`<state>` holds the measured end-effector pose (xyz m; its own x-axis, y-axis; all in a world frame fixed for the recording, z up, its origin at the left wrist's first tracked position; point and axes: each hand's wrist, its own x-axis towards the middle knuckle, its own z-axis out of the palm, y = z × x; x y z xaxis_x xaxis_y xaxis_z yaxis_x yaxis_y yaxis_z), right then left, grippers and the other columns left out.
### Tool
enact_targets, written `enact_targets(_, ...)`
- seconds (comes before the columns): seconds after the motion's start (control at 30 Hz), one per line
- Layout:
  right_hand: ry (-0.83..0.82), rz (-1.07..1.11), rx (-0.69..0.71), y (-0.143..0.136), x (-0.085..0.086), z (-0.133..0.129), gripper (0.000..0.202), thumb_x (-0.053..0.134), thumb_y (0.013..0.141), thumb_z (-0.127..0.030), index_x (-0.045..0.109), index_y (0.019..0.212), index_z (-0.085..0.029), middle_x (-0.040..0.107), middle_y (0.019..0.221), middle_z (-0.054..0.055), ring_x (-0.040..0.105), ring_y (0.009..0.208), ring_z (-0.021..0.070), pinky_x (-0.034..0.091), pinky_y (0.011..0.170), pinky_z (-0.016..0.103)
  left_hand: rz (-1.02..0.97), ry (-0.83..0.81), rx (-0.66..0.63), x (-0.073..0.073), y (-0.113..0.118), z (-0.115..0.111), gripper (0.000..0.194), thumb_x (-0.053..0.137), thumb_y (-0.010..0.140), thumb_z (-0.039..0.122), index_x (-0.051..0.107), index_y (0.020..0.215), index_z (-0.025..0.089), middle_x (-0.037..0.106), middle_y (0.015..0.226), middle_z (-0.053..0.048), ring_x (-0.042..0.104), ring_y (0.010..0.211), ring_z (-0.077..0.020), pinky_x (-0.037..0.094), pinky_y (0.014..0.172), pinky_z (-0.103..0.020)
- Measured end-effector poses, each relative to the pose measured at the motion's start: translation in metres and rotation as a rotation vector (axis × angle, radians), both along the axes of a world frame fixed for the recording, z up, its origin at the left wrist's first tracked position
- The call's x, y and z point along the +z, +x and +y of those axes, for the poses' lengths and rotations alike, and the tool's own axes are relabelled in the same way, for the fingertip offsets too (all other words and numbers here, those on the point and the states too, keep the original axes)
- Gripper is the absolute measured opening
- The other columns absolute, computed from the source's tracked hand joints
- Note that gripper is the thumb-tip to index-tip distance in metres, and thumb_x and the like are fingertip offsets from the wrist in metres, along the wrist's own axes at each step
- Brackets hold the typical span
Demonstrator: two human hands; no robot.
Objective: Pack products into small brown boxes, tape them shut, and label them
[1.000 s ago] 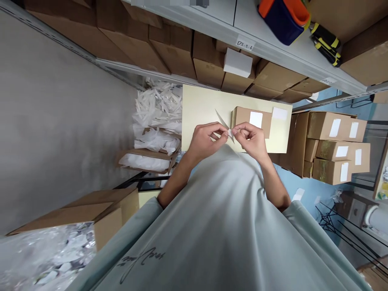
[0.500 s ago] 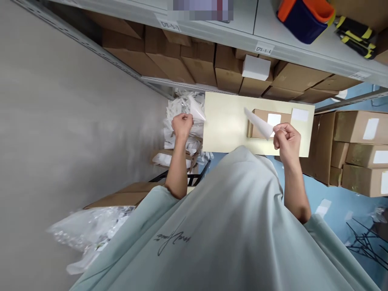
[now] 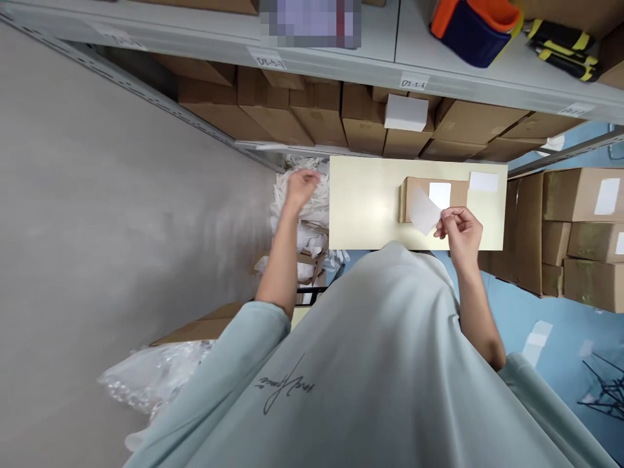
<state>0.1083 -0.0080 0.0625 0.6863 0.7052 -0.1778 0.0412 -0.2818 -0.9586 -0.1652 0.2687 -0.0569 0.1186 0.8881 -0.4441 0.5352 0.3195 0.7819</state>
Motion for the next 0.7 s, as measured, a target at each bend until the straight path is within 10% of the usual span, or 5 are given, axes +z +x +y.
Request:
enact_targets(0.27,-0.013,-0.429,0.140,0.011,-0.018,-0.015,0.034,0.068,0.107,-0.059,0.074,0.099,-0.026,0.075,0.082,0.001,0.070,0.066,0.0165,0.057,0.064,0.030,-0.793,-0.475,-0.127,0.048,0.132,-0.164,0.052,0.099,0.084,0.061,0.075,0.099,0.018,0.087,0.125,-0.016,0.086,0.102,-0.0226,0.067,0.104,-0.040)
enact_targets(0.43,-0.047,-0.742,0.440,0.024,-0.031,-0.026,0.035,0.055,0.117,-0.048,0.078,0.102,-0.026,0.077,0.084,0.004,0.069,0.070,0.0171,0.051,0.068,0.030,-0.804,-0.479,0.056,0.065,0.162,-0.191,0.046,0.100,0.085,0.053,0.073,0.102,0.020,0.087,0.113,-0.008,0.085,0.108,-0.0208,0.066,0.109,-0.037)
enact_targets(0.7,-0.172,-0.661,0.700,0.060,-0.056,-0.051,0.031,0.053,0.119,-0.038,0.081,0.113,-0.026,0.082,0.099,0.005,0.071,0.077,0.0173,0.045,0.066,0.030,-0.657,-0.346,0.095,0.051,0.205,-0.210,0.046,0.094,0.082,0.057,0.068,0.097,0.023,0.075,0.081,0.002,0.078,0.086,-0.0152,0.066,0.086,-0.029)
